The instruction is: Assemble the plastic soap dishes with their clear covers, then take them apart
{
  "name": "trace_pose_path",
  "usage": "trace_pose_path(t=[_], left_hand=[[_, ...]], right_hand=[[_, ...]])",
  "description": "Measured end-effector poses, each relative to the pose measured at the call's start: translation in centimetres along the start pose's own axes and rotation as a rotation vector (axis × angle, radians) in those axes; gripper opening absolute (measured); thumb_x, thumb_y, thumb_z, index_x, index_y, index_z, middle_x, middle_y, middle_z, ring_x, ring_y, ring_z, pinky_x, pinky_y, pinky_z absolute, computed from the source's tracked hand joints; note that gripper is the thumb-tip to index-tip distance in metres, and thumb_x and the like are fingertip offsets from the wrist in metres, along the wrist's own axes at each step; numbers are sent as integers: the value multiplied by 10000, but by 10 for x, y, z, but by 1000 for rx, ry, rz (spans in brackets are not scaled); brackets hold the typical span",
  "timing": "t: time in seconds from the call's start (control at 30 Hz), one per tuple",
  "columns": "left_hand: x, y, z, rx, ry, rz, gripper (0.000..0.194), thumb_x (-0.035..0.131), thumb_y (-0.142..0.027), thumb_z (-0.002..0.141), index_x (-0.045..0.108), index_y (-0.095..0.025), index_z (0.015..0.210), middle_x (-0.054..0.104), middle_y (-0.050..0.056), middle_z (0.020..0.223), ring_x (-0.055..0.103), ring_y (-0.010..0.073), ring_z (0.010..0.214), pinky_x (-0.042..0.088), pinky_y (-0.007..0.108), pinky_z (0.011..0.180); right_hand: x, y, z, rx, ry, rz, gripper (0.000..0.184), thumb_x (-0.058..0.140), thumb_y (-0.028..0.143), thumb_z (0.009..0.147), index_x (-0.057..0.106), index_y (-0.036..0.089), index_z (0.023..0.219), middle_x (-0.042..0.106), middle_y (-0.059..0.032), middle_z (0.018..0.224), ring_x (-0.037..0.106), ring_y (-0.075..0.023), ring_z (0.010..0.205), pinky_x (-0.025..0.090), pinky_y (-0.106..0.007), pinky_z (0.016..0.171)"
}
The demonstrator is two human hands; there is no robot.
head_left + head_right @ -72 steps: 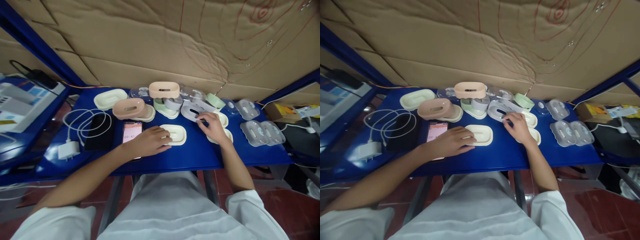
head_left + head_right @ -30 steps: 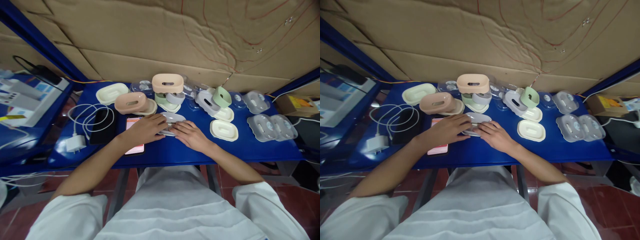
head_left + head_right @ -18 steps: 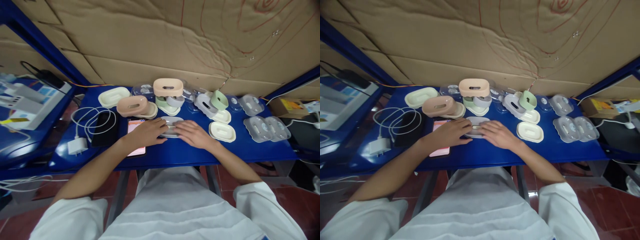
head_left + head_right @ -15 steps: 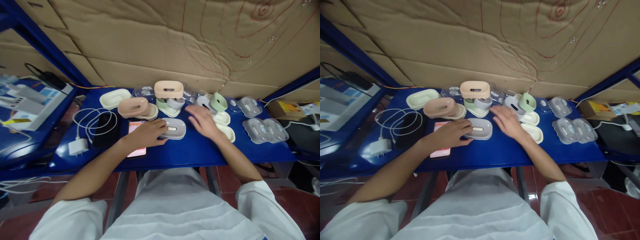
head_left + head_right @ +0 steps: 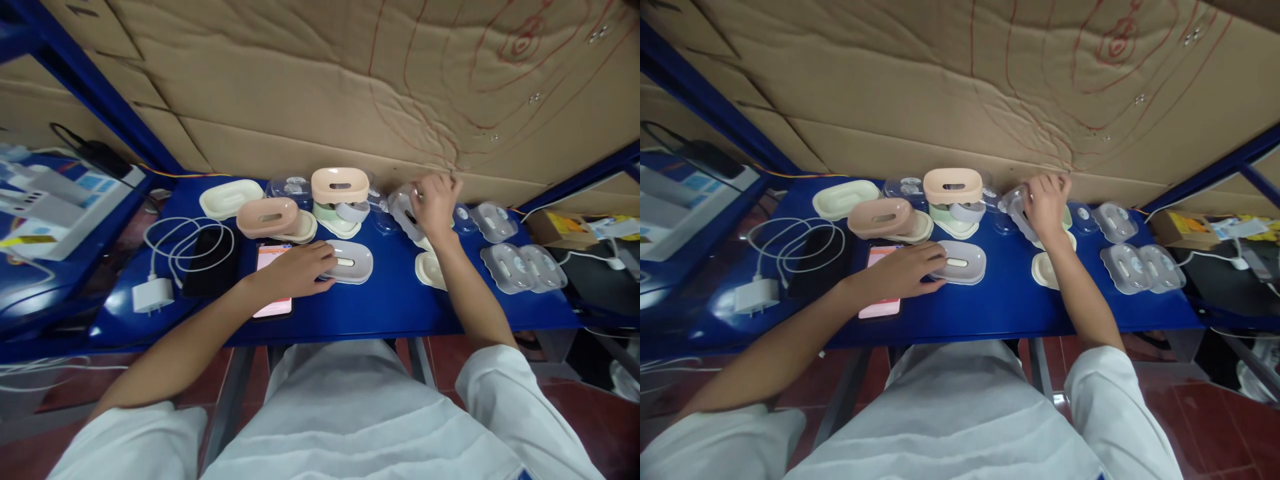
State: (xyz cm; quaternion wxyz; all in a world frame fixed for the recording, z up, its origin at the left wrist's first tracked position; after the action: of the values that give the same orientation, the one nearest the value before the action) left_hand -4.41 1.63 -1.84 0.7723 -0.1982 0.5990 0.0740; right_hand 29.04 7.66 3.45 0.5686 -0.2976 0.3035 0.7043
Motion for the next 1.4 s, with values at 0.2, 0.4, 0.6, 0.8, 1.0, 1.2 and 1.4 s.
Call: trace_pose_path(t=[0.2, 0.4, 0.6, 0.8, 1.0, 1.2, 1.4], left_hand=[[-10, 9, -3, -123, -162, -288, 616, 852, -302, 933, 562, -247, 1474, 445, 171, 1607, 610, 366, 1396, 585, 507, 1133], [-18, 9, -4, -71, -163, -300, 926, 939, -349, 860, 408, -326, 1618, 323, 170, 1732, 430, 418, 1586, 474, 600, 1273], [-6, 16, -3, -102, 29, -264, 590, 761, -335, 1017, 514, -298, 1552, 532, 136, 1579, 616, 335, 1395, 576, 480, 1141], [-3, 19, -5, -127, 13, -308, 662, 768, -371, 1010, 479, -318, 1603, 455, 152, 1638, 541, 360, 1480, 527, 532, 1209], [-3, 21, -7, -158, -4, -327, 719, 763, -380, 1018, 427, -320, 1650, 362, 176, 1728, 437, 401, 1583, 448, 595, 1282], [-2, 26, -8, -190, 20, -314, 709, 718, -406, 1047, 397, -299, 1671, 362, 178, 1742, 438, 391, 1587, 418, 588, 1291], [-6, 29, -7, -212, 37, -326, 698, 719, -433, 1041, 436, -281, 1661, 415, 172, 1724, 481, 377, 1563, 435, 533, 1278]], right_hand=[[-33, 36, -58, -221, -190, 410, 93, 640, 341, 1079, 671, 256, 1058, 767, -67, 1095, 744, -256, 1078, 584, -491, 1007], [-4, 74, -105, -438, 140, 580, 203, 546, 262, 1126, 719, 270, 1231, 787, -90, 1222, 762, -232, 1225, 663, -428, 1017], [-2, 94, -107, -594, 477, 502, 739, 670, 617, 1046, 504, 264, 1674, 585, -154, 1640, 575, -335, 1520, 476, -562, 1281], [-3, 95, -112, -537, 519, 554, 890, 669, 694, 1013, 389, 269, 1743, 399, -182, 1769, 425, -376, 1630, 443, -595, 1291], [7, 92, -114, -525, 437, 561, 654, 641, 482, 1089, 467, 329, 1701, 323, -112, 1818, 305, -363, 1691, 363, -641, 1336], [13, 91, -115, -511, 530, 516, 610, 511, 464, 1144, 408, 334, 1732, 276, -80, 1841, 206, -351, 1724, 333, -664, 1351], [13, 96, -113, -532, 541, 495, 605, 461, 472, 1157, 422, 279, 1730, 310, -115, 1824, 208, -355, 1720, 324, -660, 1363]])
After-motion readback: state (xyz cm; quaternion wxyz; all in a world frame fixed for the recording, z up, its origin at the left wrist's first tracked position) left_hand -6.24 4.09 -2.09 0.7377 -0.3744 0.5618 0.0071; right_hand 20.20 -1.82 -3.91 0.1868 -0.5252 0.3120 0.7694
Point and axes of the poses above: each hand's wrist, its own z-axis towards the middle knuckle, its own x-axis out of the palm, y = z × x, the point moved 3 cm from there along z, towards the middle knuckle
